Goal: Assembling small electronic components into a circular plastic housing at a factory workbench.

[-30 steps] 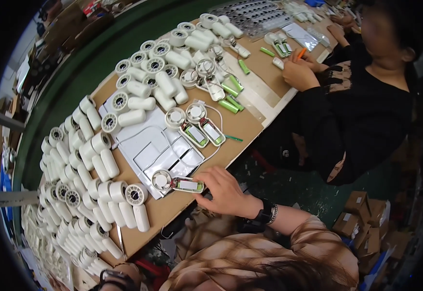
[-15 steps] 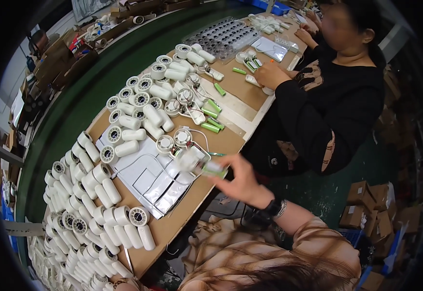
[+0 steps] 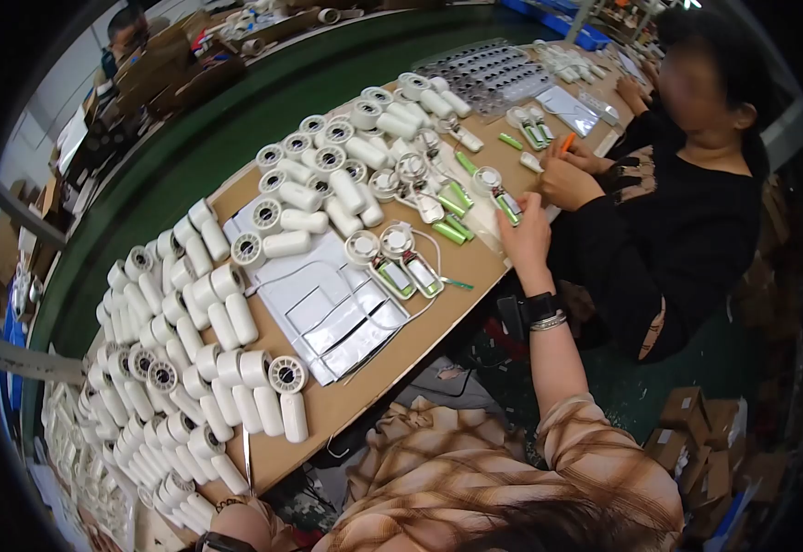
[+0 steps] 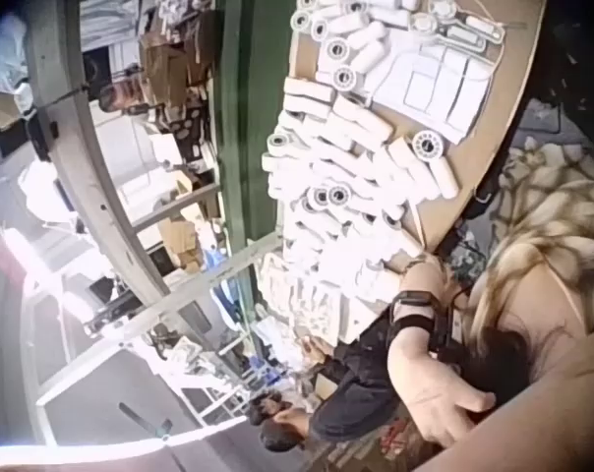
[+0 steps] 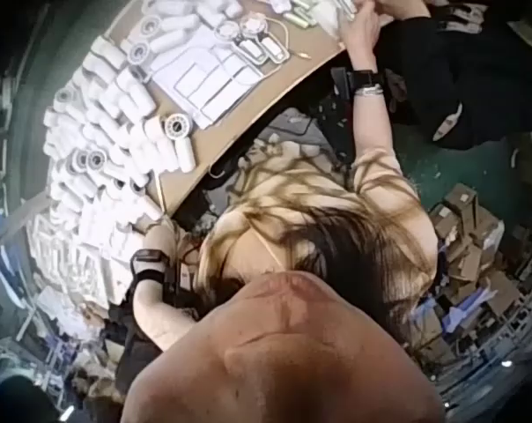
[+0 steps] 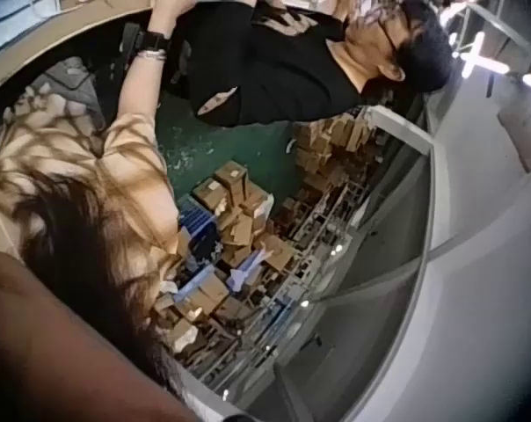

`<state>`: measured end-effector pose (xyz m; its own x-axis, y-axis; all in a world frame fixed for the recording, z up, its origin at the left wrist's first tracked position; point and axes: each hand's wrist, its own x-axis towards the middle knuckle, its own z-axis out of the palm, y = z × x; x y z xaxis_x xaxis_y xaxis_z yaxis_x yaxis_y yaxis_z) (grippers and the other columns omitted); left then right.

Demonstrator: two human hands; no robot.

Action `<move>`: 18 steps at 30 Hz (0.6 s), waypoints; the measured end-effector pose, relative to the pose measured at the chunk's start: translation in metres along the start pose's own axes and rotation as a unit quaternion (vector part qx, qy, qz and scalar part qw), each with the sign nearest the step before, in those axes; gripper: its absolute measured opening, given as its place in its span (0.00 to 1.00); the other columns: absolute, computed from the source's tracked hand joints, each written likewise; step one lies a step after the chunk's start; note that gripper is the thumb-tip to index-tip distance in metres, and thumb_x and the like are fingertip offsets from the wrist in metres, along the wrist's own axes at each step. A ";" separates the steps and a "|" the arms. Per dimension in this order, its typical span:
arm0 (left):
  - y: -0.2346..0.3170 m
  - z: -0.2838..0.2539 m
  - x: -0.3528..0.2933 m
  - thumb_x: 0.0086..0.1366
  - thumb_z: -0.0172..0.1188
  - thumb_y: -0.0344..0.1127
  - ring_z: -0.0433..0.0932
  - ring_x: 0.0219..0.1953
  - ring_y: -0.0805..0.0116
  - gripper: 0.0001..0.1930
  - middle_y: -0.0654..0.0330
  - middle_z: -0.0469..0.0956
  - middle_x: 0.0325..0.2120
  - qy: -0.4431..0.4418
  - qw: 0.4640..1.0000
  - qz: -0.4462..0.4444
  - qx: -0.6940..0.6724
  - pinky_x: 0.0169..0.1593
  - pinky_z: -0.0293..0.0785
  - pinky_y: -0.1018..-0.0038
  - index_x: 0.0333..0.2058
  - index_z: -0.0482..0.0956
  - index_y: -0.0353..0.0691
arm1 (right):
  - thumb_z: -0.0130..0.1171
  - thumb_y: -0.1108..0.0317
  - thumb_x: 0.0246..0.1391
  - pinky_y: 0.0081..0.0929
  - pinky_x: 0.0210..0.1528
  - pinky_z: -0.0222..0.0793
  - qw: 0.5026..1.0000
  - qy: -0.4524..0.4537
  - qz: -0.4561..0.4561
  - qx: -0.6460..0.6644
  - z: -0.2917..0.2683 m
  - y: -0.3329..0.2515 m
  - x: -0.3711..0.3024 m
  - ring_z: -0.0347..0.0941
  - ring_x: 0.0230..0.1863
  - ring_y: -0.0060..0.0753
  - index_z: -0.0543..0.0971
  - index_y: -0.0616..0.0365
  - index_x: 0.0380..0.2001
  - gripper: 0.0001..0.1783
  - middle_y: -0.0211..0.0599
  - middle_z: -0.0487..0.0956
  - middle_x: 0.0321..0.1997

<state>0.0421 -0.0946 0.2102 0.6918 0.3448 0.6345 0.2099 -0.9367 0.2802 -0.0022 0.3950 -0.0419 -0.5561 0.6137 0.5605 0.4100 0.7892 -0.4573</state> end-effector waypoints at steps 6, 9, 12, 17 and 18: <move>-0.041 -0.011 -0.034 0.62 0.53 0.41 0.75 0.43 0.54 0.13 0.51 0.73 0.41 0.194 0.964 -0.092 -0.159 0.38 0.72 0.62 0.38 0.75 0.37 | 0.66 0.65 0.46 0.38 0.42 0.68 0.985 -0.021 -0.107 0.133 -0.024 -0.062 -0.031 0.73 0.40 0.48 0.73 0.62 0.41 0.20 0.46 0.76 0.39; -0.027 0.056 -0.119 0.61 0.58 0.39 0.78 0.39 0.53 0.15 0.50 0.76 0.39 0.203 0.945 -0.086 -0.241 0.41 0.75 0.63 0.40 0.77 0.32 | 0.66 0.66 0.46 0.34 0.45 0.68 0.957 -0.184 -0.108 0.195 -0.038 -0.104 -0.061 0.73 0.44 0.44 0.73 0.64 0.42 0.22 0.46 0.75 0.42; -0.060 0.028 -0.108 0.55 0.64 0.35 0.79 0.34 0.55 0.12 0.51 0.81 0.32 0.251 0.928 -0.138 -0.239 0.39 0.75 0.64 0.34 0.81 0.30 | 0.67 0.66 0.46 0.34 0.46 0.68 0.951 -0.204 -0.124 0.197 -0.033 -0.122 -0.075 0.73 0.44 0.44 0.72 0.64 0.43 0.23 0.46 0.75 0.42; -0.085 0.035 -0.102 0.57 0.65 0.34 0.79 0.39 0.54 0.15 0.53 0.80 0.35 0.386 0.820 -0.400 -0.136 0.46 0.74 0.62 0.39 0.80 0.29 | 0.66 0.65 0.46 0.35 0.47 0.68 0.946 -0.198 -0.100 0.238 -0.039 -0.114 -0.061 0.72 0.46 0.44 0.71 0.64 0.48 0.26 0.46 0.76 0.42; -0.084 0.042 -0.105 0.57 0.65 0.34 0.78 0.39 0.55 0.15 0.52 0.80 0.36 0.379 0.800 -0.449 -0.121 0.46 0.73 0.64 0.40 0.80 0.29 | 0.66 0.65 0.46 0.35 0.47 0.68 0.945 -0.199 -0.102 0.238 -0.038 -0.109 -0.053 0.72 0.46 0.44 0.71 0.64 0.48 0.26 0.46 0.76 0.42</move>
<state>-0.0189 -0.0544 0.0893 -0.2997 0.8962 0.3272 0.1831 -0.2826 0.9416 0.0098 0.2775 0.0045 -0.8548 0.3177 0.4102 -0.0542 0.7317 -0.6795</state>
